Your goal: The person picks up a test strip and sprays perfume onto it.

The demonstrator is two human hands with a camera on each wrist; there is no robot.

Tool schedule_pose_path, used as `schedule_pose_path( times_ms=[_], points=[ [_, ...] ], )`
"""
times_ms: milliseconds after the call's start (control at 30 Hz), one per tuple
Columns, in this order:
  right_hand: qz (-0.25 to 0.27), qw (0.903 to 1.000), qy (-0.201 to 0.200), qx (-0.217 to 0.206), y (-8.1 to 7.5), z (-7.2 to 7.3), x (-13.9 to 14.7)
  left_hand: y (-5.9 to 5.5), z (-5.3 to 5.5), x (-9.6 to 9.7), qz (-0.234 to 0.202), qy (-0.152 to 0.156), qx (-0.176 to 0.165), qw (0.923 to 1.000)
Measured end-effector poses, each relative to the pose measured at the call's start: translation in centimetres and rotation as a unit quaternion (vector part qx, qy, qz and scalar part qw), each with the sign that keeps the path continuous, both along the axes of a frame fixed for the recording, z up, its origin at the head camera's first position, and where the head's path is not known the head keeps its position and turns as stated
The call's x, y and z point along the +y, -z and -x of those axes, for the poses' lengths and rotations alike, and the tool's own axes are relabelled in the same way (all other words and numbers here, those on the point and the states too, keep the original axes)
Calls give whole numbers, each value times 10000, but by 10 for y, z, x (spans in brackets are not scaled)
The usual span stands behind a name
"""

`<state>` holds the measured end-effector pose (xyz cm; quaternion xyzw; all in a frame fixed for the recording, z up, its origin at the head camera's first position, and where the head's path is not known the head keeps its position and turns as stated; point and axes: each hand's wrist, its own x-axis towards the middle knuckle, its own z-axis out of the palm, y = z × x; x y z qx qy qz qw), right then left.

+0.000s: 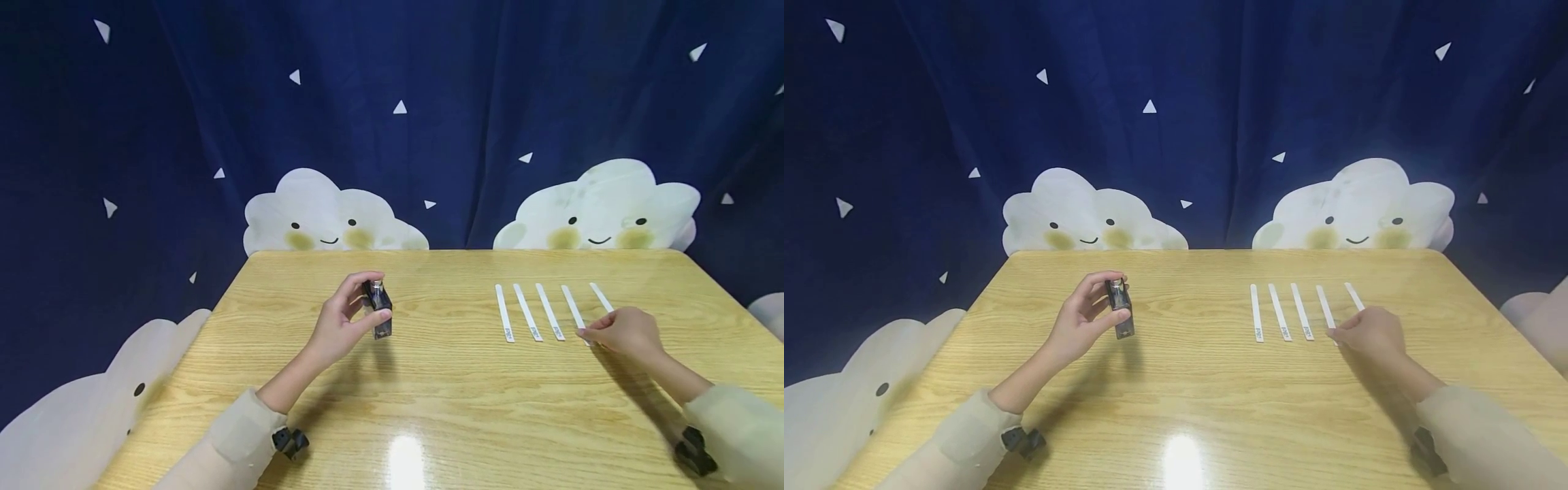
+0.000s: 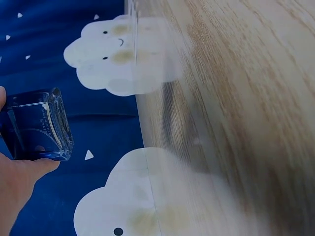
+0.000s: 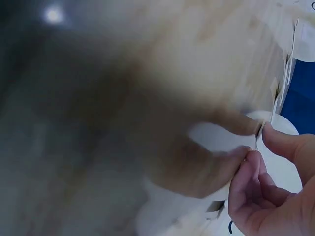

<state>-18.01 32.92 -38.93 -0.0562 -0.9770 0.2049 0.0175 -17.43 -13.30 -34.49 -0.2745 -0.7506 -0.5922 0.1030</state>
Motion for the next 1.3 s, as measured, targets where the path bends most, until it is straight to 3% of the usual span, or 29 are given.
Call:
schedule_pose_path(
  times_ms=[267,600,667,767,867,967,1033,1133,1167,1233,1300],
  points=[
    [167,9986,82,-493,-8,2,0,0,-1,-2,-44,-44,-23,10000],
    [565,9969,185,-507,-5,0,4,-1,-3,-5,33,-125,-20,9999],
    [735,9958,214,-503,-4,0,4,-1,-3,-5,38,-140,-14,9999],
    [1506,9860,277,-666,-3,1,5,-1,-2,-5,18,-131,1,9999],
    [2430,9643,372,-984,-2,3,6,0,-2,-4,-1,-80,18,10000],
    [3349,9318,356,-1350,-1,4,8,0,-2,-3,-4,-54,-4,10000],
    [4010,9021,230,-1580,-1,5,8,0,-2,-3,-7,-45,-27,10000],
    [5007,8424,-12,-1994,1,8,5,1,-3,-3,-2,-14,-46,10000],
    [5226,8263,-90,-2098,1,8,3,1,-3,-3,0,5,-45,10000],
    [5585,7979,-219,-2258,2,9,-2,0,-3,-2,12,41,-15,10000],
    [5857,7757,-383,-2316,1,9,-7,-1,-4,-2,51,55,30,10000]
  ],
)
